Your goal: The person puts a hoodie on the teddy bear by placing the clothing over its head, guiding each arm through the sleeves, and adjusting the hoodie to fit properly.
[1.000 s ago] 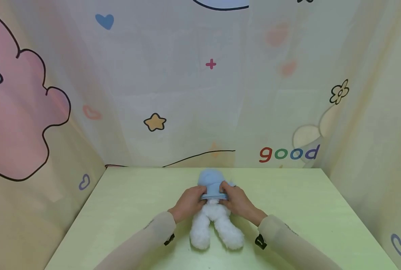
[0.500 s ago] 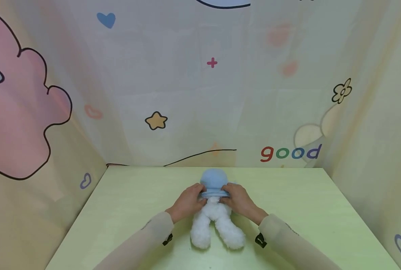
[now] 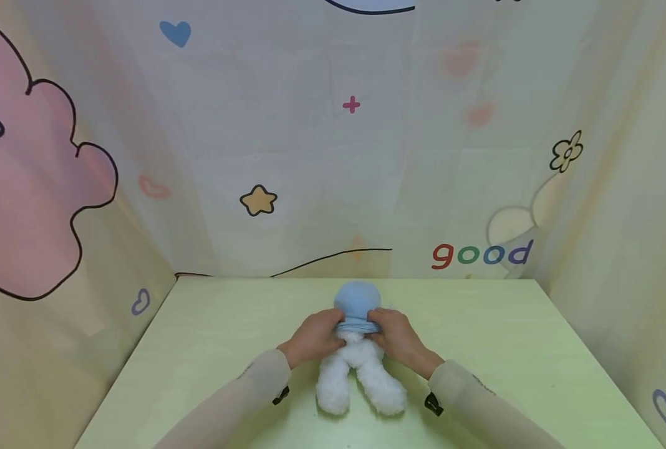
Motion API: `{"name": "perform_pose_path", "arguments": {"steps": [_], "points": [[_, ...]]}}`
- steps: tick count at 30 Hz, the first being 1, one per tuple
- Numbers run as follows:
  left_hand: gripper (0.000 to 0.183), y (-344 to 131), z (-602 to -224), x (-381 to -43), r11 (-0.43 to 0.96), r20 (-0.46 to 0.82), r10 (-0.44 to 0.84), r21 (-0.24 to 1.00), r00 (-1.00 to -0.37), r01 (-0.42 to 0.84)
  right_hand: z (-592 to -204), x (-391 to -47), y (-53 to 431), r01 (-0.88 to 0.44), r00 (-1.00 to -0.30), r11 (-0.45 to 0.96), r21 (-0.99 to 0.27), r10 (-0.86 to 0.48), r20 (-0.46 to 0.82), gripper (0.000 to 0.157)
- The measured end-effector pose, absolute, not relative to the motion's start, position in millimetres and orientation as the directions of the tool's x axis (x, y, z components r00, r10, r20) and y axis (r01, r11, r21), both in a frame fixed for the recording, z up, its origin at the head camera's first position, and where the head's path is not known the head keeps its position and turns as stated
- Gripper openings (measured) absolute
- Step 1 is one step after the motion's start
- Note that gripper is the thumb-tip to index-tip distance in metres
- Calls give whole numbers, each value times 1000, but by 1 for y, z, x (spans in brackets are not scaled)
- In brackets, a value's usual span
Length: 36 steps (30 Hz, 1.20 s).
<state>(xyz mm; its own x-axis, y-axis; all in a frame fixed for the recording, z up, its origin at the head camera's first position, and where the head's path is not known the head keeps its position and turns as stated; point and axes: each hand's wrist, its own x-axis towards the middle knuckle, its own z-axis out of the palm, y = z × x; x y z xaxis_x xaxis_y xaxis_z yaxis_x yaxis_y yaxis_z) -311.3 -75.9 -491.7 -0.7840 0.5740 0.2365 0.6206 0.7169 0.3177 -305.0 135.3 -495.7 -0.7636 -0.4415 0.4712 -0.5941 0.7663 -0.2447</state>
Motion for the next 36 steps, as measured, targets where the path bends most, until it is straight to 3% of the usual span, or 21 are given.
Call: {"name": "perform_pose_path", "arguments": {"steps": [8,12,17,21,23,26,31,36], "points": [[31,-58,-492,-306,809,293,519,135,-803,572,-499,-306,128,-565,-774,807,-170,-447,449,40],[28,-57,-495,-305,818,303,525,76,-795,570,-498,-305,126,-545,-778,829,-125,-445,444,36],[14,-76,-496,-302,760,309,590,100,-746,642,-495,-300,139,-604,-737,789,-113,-500,455,21],[41,-87,-489,-294,727,233,623,180,-747,662,-489,-292,150,-662,-732,718,-217,-554,397,31],[46,-87,-488,-291,726,226,621,195,-750,659,-485,-288,152,-661,-743,703,-260,-568,354,38],[40,-82,-492,-291,723,293,628,123,-721,679,-484,-286,151,-650,-755,718,-250,-572,320,45],[22,-72,-498,-293,733,424,618,-5,-662,681,-486,-289,143,-644,-734,756,-120,-565,377,34],[20,-61,-500,-296,795,478,548,-41,-687,605,-490,-294,132,-628,-706,778,-24,-557,437,35]]}}
